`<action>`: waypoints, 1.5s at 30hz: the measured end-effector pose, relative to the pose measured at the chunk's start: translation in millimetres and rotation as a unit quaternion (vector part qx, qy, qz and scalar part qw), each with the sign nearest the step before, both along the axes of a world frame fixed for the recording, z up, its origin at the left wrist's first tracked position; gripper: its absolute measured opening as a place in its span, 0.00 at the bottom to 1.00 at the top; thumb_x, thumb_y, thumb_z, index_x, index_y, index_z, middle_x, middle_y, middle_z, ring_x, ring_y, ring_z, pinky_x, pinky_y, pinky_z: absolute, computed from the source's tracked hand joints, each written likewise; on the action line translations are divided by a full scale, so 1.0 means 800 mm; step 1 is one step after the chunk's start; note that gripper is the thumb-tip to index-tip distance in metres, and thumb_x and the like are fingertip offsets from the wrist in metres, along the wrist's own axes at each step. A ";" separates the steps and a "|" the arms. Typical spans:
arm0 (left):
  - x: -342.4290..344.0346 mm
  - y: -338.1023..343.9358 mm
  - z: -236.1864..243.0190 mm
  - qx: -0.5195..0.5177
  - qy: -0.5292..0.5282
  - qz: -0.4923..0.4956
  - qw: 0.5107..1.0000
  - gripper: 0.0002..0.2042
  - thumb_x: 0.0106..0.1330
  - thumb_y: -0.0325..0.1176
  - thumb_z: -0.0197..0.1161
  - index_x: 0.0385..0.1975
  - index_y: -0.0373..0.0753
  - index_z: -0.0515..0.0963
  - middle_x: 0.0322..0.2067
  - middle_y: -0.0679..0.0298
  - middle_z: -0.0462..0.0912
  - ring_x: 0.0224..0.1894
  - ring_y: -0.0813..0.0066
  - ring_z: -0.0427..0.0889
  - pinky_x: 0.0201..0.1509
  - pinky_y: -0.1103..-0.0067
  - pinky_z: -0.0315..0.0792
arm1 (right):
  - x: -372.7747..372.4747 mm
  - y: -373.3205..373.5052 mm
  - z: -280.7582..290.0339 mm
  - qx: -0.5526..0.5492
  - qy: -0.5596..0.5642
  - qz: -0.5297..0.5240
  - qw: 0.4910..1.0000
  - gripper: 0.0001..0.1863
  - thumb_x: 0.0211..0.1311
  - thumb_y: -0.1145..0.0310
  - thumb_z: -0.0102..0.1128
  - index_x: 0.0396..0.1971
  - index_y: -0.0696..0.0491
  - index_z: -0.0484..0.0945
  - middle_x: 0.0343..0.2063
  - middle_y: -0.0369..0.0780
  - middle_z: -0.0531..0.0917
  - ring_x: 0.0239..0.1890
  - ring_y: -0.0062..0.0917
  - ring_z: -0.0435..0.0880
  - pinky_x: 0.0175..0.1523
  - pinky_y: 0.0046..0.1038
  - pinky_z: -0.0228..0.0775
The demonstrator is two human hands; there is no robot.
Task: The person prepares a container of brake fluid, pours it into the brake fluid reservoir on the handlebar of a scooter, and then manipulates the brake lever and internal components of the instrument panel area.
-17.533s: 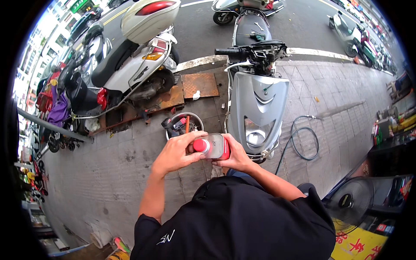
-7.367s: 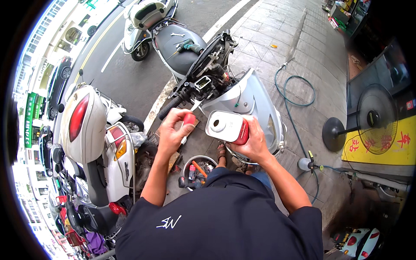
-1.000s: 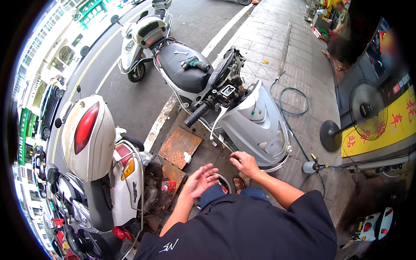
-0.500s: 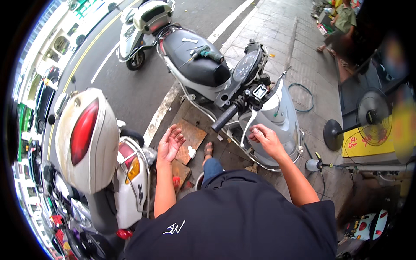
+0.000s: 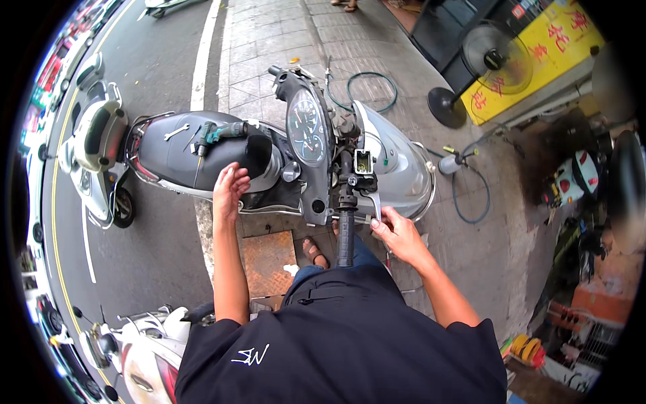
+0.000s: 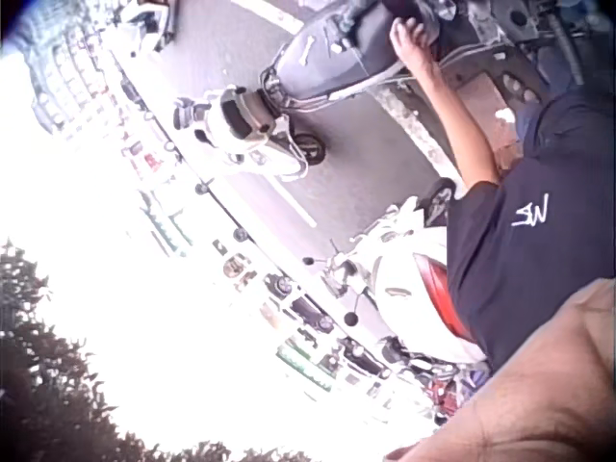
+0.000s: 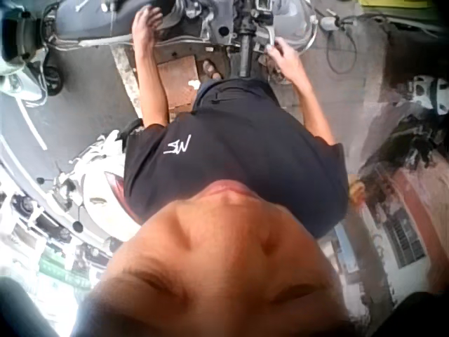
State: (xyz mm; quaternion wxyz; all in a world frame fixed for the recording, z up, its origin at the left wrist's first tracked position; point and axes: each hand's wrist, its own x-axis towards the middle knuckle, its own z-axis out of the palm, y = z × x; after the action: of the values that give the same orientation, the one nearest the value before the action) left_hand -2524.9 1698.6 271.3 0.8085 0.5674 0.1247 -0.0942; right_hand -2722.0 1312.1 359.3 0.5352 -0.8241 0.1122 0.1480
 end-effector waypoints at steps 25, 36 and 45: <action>0.413 -0.140 -0.038 0.473 -0.341 -0.215 0.784 0.20 0.73 0.49 0.57 0.50 0.39 0.81 0.46 0.48 0.85 0.51 0.55 0.83 0.56 0.67 0.73 | -0.008 0.085 0.002 -0.124 -0.006 -0.195 0.973 0.29 0.67 0.48 0.62 0.56 0.55 0.69 0.33 0.44 0.85 0.36 0.41 0.86 0.43 0.40 0.76; 0.511 -0.182 -0.083 0.511 -0.368 -0.359 0.689 0.25 0.71 0.59 0.53 0.44 0.42 0.83 0.34 0.51 0.87 0.40 0.45 0.85 0.44 0.59 0.75 | 0.028 0.199 0.033 -0.391 0.104 -0.363 0.840 0.53 0.49 0.42 0.73 0.69 0.58 0.61 0.61 0.49 0.72 0.64 0.44 0.69 0.70 0.43 0.57; 0.520 -0.233 -0.055 0.524 -0.393 -0.356 0.667 0.32 0.70 0.67 0.47 0.38 0.45 0.88 0.23 0.59 0.87 0.32 0.59 0.88 0.40 0.63 0.75 | 0.040 0.253 0.009 -0.420 0.133 -0.430 0.788 0.52 0.46 0.54 0.77 0.70 0.58 0.59 0.65 0.48 0.69 0.68 0.45 0.65 0.75 0.43 0.52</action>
State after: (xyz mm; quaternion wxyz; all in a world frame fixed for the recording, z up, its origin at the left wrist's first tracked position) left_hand -2109.1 1512.5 227.3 0.2575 0.8833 -0.3869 -0.0622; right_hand -2690.2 1514.9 366.2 0.1248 -0.8061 0.5762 -0.0511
